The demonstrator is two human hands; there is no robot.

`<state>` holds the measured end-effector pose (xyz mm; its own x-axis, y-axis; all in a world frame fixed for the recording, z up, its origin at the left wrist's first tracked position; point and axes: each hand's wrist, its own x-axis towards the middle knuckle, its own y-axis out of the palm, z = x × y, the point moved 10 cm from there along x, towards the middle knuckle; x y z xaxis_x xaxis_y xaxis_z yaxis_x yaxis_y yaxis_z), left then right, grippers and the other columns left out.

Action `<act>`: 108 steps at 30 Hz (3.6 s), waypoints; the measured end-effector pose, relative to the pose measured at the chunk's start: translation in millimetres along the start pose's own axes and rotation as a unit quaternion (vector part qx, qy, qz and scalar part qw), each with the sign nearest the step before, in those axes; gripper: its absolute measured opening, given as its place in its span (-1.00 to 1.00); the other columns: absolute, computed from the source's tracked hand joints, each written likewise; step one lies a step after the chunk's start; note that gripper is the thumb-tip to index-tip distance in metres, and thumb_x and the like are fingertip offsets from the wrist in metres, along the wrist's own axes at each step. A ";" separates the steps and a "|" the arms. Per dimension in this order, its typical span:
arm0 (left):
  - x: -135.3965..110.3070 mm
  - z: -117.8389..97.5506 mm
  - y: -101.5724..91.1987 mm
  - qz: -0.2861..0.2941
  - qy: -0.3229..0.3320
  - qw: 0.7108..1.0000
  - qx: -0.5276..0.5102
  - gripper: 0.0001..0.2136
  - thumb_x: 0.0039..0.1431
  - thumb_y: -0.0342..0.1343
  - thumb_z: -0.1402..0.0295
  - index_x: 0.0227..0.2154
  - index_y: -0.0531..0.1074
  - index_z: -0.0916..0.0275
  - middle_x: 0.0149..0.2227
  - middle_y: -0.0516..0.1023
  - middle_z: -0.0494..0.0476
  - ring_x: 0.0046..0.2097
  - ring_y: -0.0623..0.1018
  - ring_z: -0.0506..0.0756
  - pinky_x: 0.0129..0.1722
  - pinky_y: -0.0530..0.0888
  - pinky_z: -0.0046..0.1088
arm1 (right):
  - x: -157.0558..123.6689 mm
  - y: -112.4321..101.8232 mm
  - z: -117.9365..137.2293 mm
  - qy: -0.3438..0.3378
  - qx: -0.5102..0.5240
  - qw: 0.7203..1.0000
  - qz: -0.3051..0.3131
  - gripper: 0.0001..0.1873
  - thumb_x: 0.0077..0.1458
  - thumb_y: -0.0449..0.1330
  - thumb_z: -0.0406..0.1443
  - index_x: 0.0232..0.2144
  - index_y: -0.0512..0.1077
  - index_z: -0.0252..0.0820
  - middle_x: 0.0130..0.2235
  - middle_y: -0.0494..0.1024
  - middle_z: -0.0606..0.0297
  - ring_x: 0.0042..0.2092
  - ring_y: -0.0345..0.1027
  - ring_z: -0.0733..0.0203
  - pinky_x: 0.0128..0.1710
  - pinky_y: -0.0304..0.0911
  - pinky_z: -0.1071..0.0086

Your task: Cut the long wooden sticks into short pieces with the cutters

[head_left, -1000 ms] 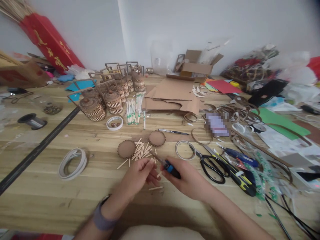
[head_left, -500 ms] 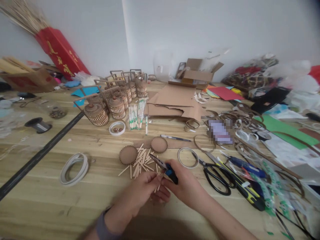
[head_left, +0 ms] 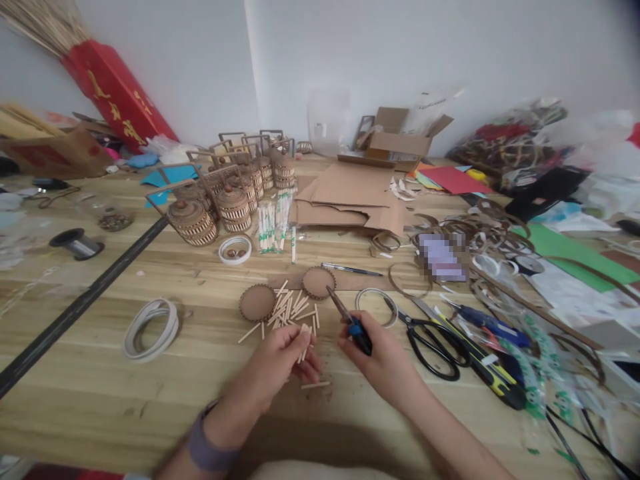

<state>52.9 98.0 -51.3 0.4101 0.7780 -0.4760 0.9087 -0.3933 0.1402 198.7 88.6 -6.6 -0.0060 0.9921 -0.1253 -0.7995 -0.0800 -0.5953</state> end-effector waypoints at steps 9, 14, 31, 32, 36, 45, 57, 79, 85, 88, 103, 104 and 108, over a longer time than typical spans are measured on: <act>-8.1 -33.1 -62.7 -0.156 0.089 0.932 0.316 -0.67 0.27 -0.16 0.10 -0.43 0.33 0.19 -0.44 0.56 0.05 -0.49 0.49 0.05 -0.39 0.34 -0.43 | -32.5 46.6 -5.5 -0.001 -0.219 0.971 0.095 -0.65 0.04 0.19 -0.47 -0.08 0.41 -0.23 -0.07 0.55 0.05 -0.02 0.40 -0.10 -0.03 0.27 0.12; -15.9 -49.3 -73.3 -0.204 0.066 0.855 0.473 -0.69 0.34 -0.18 0.25 -0.47 0.33 0.17 -0.50 0.55 0.03 -0.44 0.51 0.08 -0.39 0.26 -0.46 | -11.8 57.5 2.1 -0.019 -0.277 0.956 0.099 -0.67 0.10 0.12 -0.48 -0.06 0.42 -0.24 -0.10 0.56 0.04 -0.04 0.42 -0.11 -0.07 0.28 0.15; -0.1 -67.5 2.9 -0.164 0.214 0.674 0.688 -0.81 0.29 0.02 0.49 -0.39 0.51 0.24 -0.44 0.58 0.15 -0.29 0.58 0.19 -0.36 0.42 -0.37 | 10.2 -43.1 -48.6 -0.018 -0.319 0.944 -0.086 -0.74 0.16 0.00 -0.29 -0.14 0.37 -0.23 -0.15 0.59 -0.01 -0.12 0.49 -0.11 -0.16 0.33 0.18; 0.9 -67.3 5.0 -0.163 0.224 0.672 0.687 -0.81 0.28 0.03 0.50 -0.40 0.51 0.24 -0.44 0.58 0.15 -0.29 0.58 0.19 -0.36 0.43 -0.36 | 10.6 -45.0 -51.3 -0.013 -0.327 0.941 -0.080 -0.74 0.16 0.01 -0.29 -0.13 0.37 -0.24 -0.15 0.58 -0.02 -0.11 0.48 -0.11 -0.15 0.34 0.17; 4.5 -62.8 8.0 -0.163 0.272 0.668 0.673 -0.84 0.24 0.06 0.54 -0.34 0.53 0.23 -0.38 0.61 0.12 -0.26 0.58 0.17 -0.28 0.50 -0.33 | 12.4 -43.1 -54.3 -0.001 -0.352 0.934 -0.056 -0.70 0.13 0.05 -0.35 -0.08 0.39 -0.29 -0.14 0.59 -0.03 -0.09 0.48 -0.12 -0.11 0.34 0.16; -20.8 -68.7 -4.0 -0.204 0.376 0.655 0.622 -0.80 0.25 0.03 0.54 -0.16 0.52 0.30 -0.16 0.63 0.19 -0.16 0.56 0.18 -0.16 0.52 -0.28 | 14.2 -42.5 -54.3 -0.024 -0.280 0.956 -0.086 -0.70 0.08 0.04 -0.31 -0.15 0.41 -0.25 -0.19 0.60 0.00 -0.13 0.50 -0.10 -0.15 0.34 0.16; -64.0 -25.7 64.5 0.068 0.512 0.620 0.591 -0.90 0.26 0.14 0.34 -0.37 0.46 0.19 -0.25 0.58 0.00 -0.16 0.47 0.06 -0.17 0.38 -0.42 | -24.1 -57.7 -41.7 -0.053 -0.144 0.976 -0.153 -0.76 0.13 0.07 -0.17 -0.21 0.40 -0.12 -0.28 0.56 0.15 -0.27 0.48 0.03 -0.27 0.38 0.24; -50.0 -32.7 20.5 -0.066 0.542 0.572 0.612 -0.76 0.35 -0.11 0.53 -0.23 0.47 0.23 -0.27 0.61 0.05 -0.25 0.52 0.07 -0.25 0.44 -0.39 | -43.6 9.4 -22.3 -0.154 -0.392 0.880 -0.220 -0.54 0.18 0.18 -0.16 0.10 0.30 -0.13 -0.08 0.53 0.07 -0.04 0.39 -0.12 0.04 0.22 0.00; -55.5 -42.4 27.4 -0.081 0.539 0.582 0.603 -0.75 0.34 -0.13 0.55 -0.24 0.46 0.24 -0.37 0.59 0.05 -0.33 0.53 0.06 -0.32 0.45 -0.41 | -36.7 -14.2 -11.3 -0.179 -0.318 0.915 -0.175 -0.65 0.20 0.17 -0.19 0.01 0.39 -0.14 -0.08 0.54 0.08 -0.03 0.38 -0.09 0.04 0.22 0.01; -54.1 -43.5 29.8 -0.100 0.537 0.589 0.596 -0.72 0.33 -0.16 0.56 -0.31 0.46 0.23 -0.46 0.56 0.03 -0.42 0.52 0.06 -0.38 0.43 -0.41 | -11.2 -29.5 -9.1 -0.127 -0.269 0.946 -0.126 -0.78 0.22 0.13 -0.25 -0.12 0.48 -0.16 -0.16 0.57 0.09 -0.09 0.39 -0.07 -0.07 0.27 0.07; -45.7 -30.3 19.1 -0.169 0.528 0.672 0.492 -0.65 0.38 -0.22 0.34 -0.19 0.52 0.18 -0.51 0.56 0.13 -0.50 0.51 0.07 -0.49 0.40 -0.48 | 225.0 24.9 46.3 0.055 -0.104 0.992 0.045 -0.65 0.24 0.19 -0.19 0.03 0.39 -0.22 0.05 0.46 0.15 -0.02 0.42 0.06 -0.06 0.40 0.10; -44.2 -28.7 14.7 -0.174 0.518 0.690 0.475 -0.62 0.38 -0.25 0.31 -0.20 0.52 0.17 -0.50 0.57 0.13 -0.49 0.52 0.07 -0.48 0.41 -0.47 | 230.2 29.8 46.3 0.068 -0.086 0.993 0.054 -0.65 0.24 0.19 -0.19 0.03 0.39 -0.22 0.05 0.46 0.15 -0.02 0.42 0.05 -0.06 0.39 0.10; -26.7 -23.5 -14.4 -0.158 0.364 0.838 0.375 -0.59 0.39 -0.24 0.17 -0.29 0.52 0.14 -0.48 0.59 0.08 -0.43 0.56 0.07 -0.42 0.45 -0.48 | 227.3 44.3 40.4 0.121 0.013 0.988 0.093 -0.64 0.24 0.19 -0.19 0.03 0.38 -0.22 0.05 0.46 0.14 -0.03 0.42 0.06 -0.07 0.40 0.10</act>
<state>30.7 94.4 -20.2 0.3456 0.8863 0.3082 0.7879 -0.0957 -0.6083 137.7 314.4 -29.4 -0.0131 0.9082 -0.4184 -0.8137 -0.2529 -0.5234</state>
